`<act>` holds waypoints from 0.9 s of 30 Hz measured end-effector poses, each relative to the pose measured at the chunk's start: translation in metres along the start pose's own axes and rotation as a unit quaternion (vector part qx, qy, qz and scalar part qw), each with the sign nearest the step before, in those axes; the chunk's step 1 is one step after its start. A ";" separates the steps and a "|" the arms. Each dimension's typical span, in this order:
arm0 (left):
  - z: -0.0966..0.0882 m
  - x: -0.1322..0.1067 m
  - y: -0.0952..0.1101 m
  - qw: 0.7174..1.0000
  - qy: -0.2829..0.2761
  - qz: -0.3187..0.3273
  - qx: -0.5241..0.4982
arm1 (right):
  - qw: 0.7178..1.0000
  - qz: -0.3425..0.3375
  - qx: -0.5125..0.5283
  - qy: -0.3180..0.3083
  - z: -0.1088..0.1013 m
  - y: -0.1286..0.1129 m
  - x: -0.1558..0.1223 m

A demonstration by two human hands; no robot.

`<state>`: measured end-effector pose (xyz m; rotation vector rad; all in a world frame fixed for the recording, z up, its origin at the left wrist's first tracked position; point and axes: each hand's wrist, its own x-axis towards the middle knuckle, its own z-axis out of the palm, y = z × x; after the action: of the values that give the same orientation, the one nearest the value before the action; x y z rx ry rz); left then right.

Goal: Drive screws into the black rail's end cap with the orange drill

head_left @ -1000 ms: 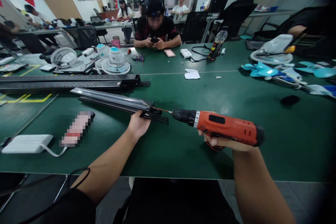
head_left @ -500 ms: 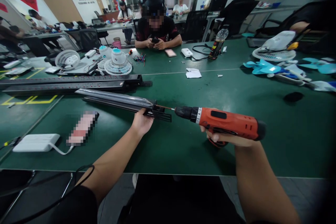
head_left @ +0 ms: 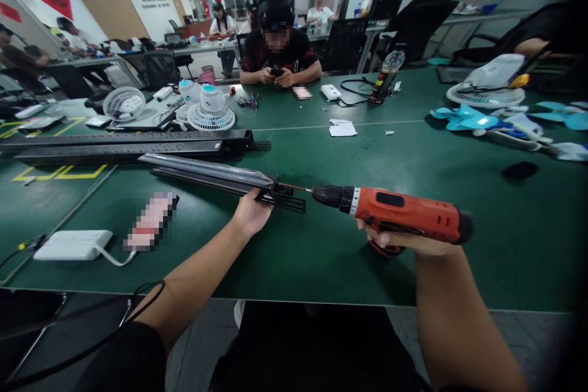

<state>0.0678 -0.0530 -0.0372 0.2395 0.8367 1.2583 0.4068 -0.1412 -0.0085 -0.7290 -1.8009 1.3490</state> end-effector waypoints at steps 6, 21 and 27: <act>0.000 -0.002 0.000 1.000 -0.005 -0.003 -0.001 | 1.000 0.019 0.005 -0.006 -0.003 0.004 -0.004; -0.004 0.003 -0.002 1.000 0.000 -0.002 -0.008 | 1.000 0.022 0.011 -0.002 -0.002 0.001 -0.002; -0.004 0.003 -0.002 1.000 -0.005 -0.006 -0.006 | 0.999 0.025 -0.022 0.009 -0.002 0.001 -0.003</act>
<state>0.0670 -0.0515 -0.0424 0.2295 0.8209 1.2498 0.4097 -0.1424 -0.0096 -0.8130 -1.8125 1.3355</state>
